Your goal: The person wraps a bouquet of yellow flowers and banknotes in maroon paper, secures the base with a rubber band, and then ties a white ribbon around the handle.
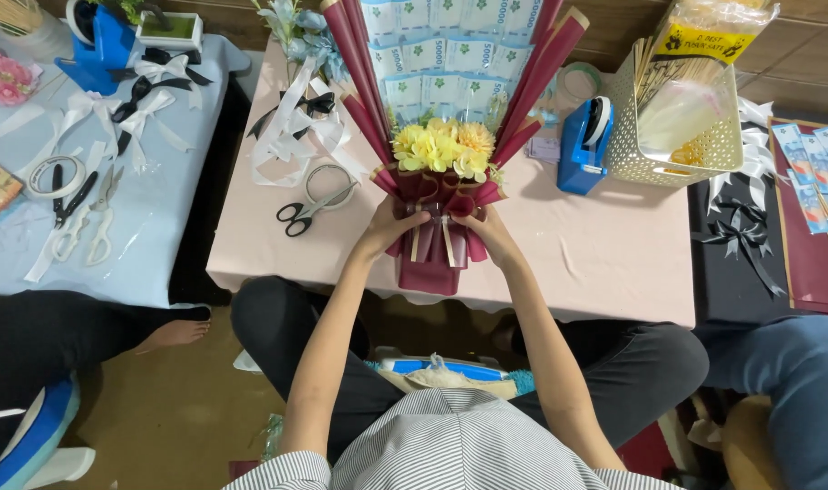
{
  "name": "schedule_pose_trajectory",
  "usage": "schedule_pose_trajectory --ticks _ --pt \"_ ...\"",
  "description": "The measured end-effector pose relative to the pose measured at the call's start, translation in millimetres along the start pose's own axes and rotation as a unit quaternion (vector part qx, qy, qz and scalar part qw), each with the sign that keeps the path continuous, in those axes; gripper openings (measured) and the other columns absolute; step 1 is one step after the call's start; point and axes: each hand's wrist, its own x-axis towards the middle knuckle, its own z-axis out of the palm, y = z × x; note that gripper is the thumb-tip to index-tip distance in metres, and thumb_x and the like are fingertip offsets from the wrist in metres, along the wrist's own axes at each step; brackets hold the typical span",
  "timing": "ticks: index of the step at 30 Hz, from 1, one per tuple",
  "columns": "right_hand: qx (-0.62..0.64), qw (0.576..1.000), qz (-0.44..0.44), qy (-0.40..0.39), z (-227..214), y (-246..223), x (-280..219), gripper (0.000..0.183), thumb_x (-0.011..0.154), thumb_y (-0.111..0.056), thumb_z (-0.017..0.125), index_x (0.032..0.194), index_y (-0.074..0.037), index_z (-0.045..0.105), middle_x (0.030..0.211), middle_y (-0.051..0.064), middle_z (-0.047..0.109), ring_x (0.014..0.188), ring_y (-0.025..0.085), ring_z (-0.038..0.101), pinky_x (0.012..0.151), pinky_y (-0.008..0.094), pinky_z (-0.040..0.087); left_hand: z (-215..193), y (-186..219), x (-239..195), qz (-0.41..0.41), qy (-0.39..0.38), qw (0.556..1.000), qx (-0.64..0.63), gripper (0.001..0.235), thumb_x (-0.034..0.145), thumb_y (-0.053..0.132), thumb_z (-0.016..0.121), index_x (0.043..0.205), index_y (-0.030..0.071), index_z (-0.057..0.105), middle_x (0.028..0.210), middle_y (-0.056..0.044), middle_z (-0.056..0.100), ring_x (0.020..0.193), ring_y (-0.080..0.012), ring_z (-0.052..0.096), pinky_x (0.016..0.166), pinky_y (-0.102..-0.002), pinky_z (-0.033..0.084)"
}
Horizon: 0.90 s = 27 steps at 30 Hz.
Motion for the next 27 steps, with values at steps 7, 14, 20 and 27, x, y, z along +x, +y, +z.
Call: schedule_pose_trajectory --ticks 7,14,20,27 --pt "-0.044 0.999 0.023 0.018 13.1 -13.7 -6.2 0.085 0.084 -0.029 0.084 0.154 -0.008 0.041 0.126 0.015 0.063 0.113 0.024 0.061 0.104 0.043 0.049 0.5 -15.9 1.4 0.020 0.011 0.999 -0.038 0.093 0.082 0.034 0.089 0.152 0.002 0.038 0.145 -0.022 0.054 0.137 -0.0348 0.050 0.117 -0.050 0.038" --pt "-0.067 0.995 0.071 0.001 7.3 -2.2 0.7 0.070 0.089 -0.034 0.078 0.147 -0.006 0.052 0.117 0.014 0.067 0.106 0.023 0.063 0.097 0.042 0.052 3.1 -43.5 8.2 0.013 0.034 0.998 -0.041 0.093 0.083 0.037 0.089 0.154 0.005 0.037 0.147 -0.018 0.053 0.137 -0.0329 0.050 0.114 -0.050 0.040" --pt "-0.149 0.986 0.079 -0.013 -18.1 -16.3 -19.4 0.065 0.090 -0.029 0.077 0.142 0.005 0.056 0.120 0.020 0.067 0.111 0.026 0.062 0.101 0.044 0.051 13.4 -29.8 -11.5 -0.048 0.036 0.998 -0.031 0.088 0.084 0.036 0.086 0.151 0.003 0.040 0.146 -0.021 0.053 0.137 -0.0330 0.050 0.114 -0.049 0.042" --pt "-0.294 0.945 -0.104 0.093 -87.8 -31.8 -25.9 0.048 0.101 -0.015 0.065 0.147 -0.005 0.055 0.123 0.024 0.067 0.118 0.036 0.064 0.103 0.046 0.049 -1.5 -68.3 -5.5 -0.144 0.038 0.984 0.103 0.103 0.081 0.072 0.075 0.144 -0.003 0.046 0.139 -0.025 0.058 0.133 -0.0375 0.054 0.110 -0.050 0.045"
